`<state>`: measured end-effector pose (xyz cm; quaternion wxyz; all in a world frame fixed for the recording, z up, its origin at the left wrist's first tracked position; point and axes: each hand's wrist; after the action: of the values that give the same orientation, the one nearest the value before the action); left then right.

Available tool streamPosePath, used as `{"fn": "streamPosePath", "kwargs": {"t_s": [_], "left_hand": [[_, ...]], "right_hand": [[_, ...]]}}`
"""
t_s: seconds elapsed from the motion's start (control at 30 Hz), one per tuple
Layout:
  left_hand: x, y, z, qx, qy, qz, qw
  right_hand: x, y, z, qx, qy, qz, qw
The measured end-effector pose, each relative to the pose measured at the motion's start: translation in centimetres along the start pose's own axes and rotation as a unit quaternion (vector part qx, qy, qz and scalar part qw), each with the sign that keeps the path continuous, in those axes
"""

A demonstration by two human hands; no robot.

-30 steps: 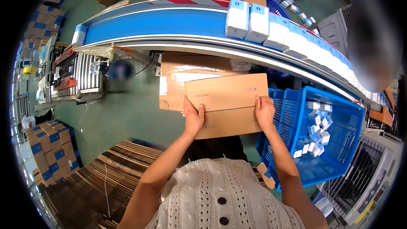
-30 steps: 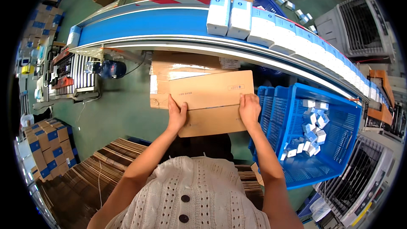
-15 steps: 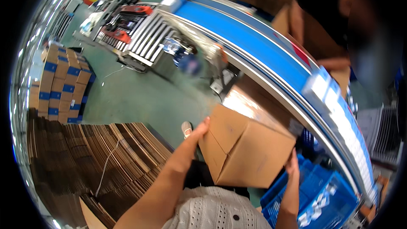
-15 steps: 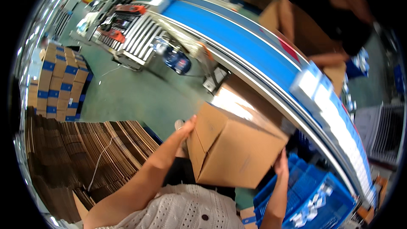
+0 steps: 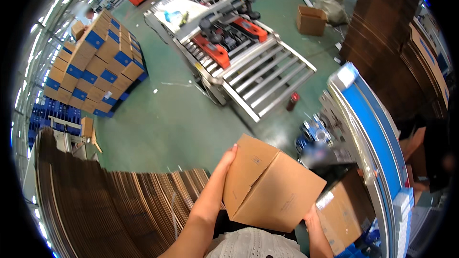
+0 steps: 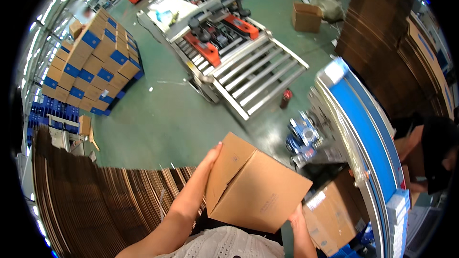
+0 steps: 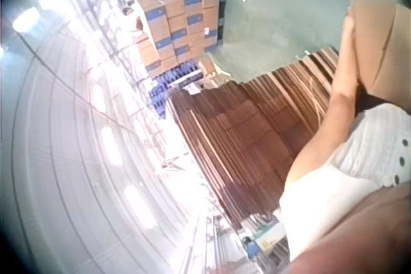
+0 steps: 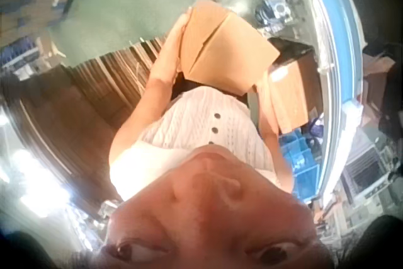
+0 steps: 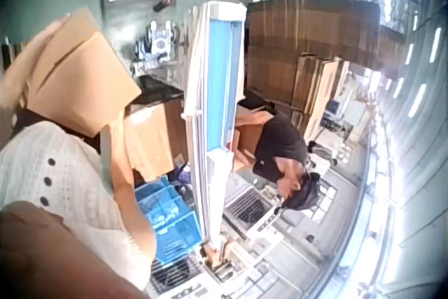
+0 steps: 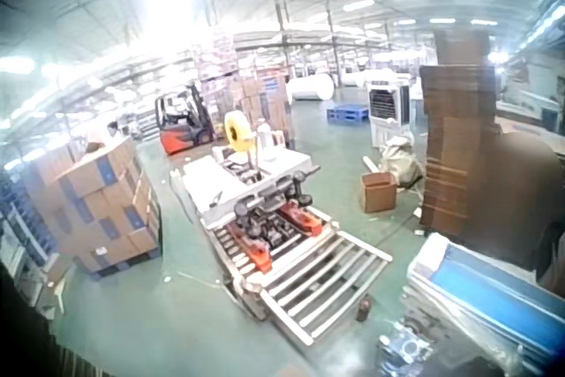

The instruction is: The person assembles cardboard boxes, fills them with smaller white and blue product boxes from a conveyor belt, and places the filled boxes onto a machine for sealing.

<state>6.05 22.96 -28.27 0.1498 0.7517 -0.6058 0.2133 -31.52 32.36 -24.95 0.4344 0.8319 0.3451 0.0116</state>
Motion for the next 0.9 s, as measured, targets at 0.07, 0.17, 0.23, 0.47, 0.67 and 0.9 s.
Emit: {"fn": "streamPosePath", "kwargs": {"t_s": [0.07, 0.17, 0.23, 0.47, 0.67, 0.9], "left_hand": [[7.9, -4.5, 0.4, 0.148, 0.044, 0.172, 0.973], [19.0, -6.0, 0.1, 0.286, 0.098, 0.316, 0.899], [24.5, -4.0, 1.0, 0.322, 0.134, 0.379, 0.857], [42.2, -1.2, 8.7, 0.348, 0.224, 0.429, 0.803], [53.2, 3.1, 15.8, 0.378, 0.327, 0.43, 0.752], [47.6, 6.0, 19.8, 0.323, 0.355, 0.503, 0.719]], "right_hand": [[2.5, 4.3, 4.4, -0.016, 0.008, 0.028, 0.999], [4.5, 9.1, 11.3, 0.007, -0.006, 0.047, 0.999], [4.7, 10.4, 15.5, 0.064, -0.034, 0.021, 0.997], [1.3, 17.3, 32.7, 0.123, -0.092, 0.069, 0.986], [-4.7, 22.1, 46.2, 0.203, 0.033, -0.167, 0.964], [-13.7, 34.8, 44.9, 0.11, -0.231, -0.32, 0.912]]}}
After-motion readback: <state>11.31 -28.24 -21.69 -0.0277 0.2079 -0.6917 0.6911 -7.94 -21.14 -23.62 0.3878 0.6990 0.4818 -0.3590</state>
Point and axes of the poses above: each hand's wrist, its own z-axis towards the middle knuckle, its own y-axis out of the palm, x = y × z, and after that the axes turned 10 degrees about -y, right-handed
